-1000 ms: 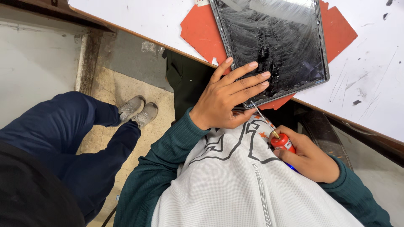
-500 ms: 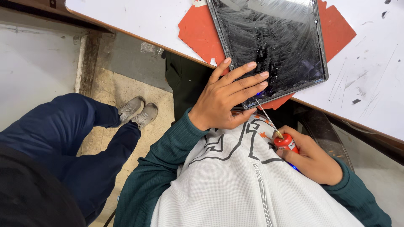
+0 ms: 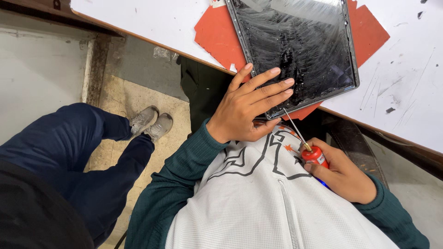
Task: The person holds a tablet frame steady on the bench with one hand while using a red heated tool with a long thin probe to cut and separate the black screen glass along its edge, working around the perimeter and repositioning the tablet as adhesive is separated.
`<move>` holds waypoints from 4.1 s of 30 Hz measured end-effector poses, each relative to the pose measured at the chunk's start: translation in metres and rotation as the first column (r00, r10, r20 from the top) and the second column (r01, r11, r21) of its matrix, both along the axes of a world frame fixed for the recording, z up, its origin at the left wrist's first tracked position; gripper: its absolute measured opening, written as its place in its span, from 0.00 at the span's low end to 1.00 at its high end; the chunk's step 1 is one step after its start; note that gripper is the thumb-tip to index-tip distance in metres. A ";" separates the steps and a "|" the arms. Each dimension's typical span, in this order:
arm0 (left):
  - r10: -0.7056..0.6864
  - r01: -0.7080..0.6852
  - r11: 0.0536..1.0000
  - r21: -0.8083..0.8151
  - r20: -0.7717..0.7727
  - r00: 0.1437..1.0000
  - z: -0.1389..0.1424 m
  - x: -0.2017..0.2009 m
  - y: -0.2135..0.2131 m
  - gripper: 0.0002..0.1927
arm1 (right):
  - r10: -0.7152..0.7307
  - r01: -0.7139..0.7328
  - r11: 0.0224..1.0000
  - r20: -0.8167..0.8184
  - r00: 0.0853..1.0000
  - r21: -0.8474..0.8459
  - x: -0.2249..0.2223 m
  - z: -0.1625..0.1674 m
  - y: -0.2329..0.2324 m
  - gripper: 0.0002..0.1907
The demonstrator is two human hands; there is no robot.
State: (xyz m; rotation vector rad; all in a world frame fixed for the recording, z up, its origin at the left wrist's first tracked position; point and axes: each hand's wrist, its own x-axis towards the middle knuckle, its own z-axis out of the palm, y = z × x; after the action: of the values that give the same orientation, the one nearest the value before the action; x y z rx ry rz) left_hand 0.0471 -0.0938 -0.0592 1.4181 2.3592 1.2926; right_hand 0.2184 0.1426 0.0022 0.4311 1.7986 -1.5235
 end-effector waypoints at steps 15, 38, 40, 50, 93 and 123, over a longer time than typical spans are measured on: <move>-0.005 0.004 1.000 0.010 0.015 1.000 0.006 -0.002 0.001 0.28 | 0.062 -0.061 0.998 -0.035 0.997 0.022 -0.005 0.004 -0.004 0.10; -0.300 -0.104 0.871 0.480 0.687 0.662 0.011 0.049 -0.040 0.06 | 0.362 -0.398 0.911 -0.255 0.897 -0.108 -0.032 0.019 -0.009 0.19; -0.208 -0.105 0.901 0.422 0.630 0.748 0.012 0.044 -0.050 0.02 | 0.346 -0.395 0.913 -0.326 0.880 -0.099 -0.031 0.018 -0.009 0.20; 0.424 -0.413 0.905 0.100 -0.157 0.892 0.060 0.002 -0.062 0.17 | 0.084 -0.129 0.981 -0.287 0.954 -0.143 -0.001 0.005 0.004 0.16; 0.123 -0.097 0.980 0.173 -0.143 0.982 0.016 0.011 -0.004 0.22 | -0.085 0.078 0.993 -0.086 0.993 -0.084 0.012 -0.015 0.018 0.11; 0.001 -0.012 0.998 -0.058 -0.181 0.983 0.013 -0.005 0.020 0.26 | -0.129 0.127 0.991 -0.061 0.990 -0.027 0.011 -0.012 0.017 0.09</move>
State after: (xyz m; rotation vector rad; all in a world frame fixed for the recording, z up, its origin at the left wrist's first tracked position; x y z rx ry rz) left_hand 0.0423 -0.0737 -0.0462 1.5729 2.4943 1.1295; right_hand 0.2290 0.1593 -0.0099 0.5013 1.8296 -1.6606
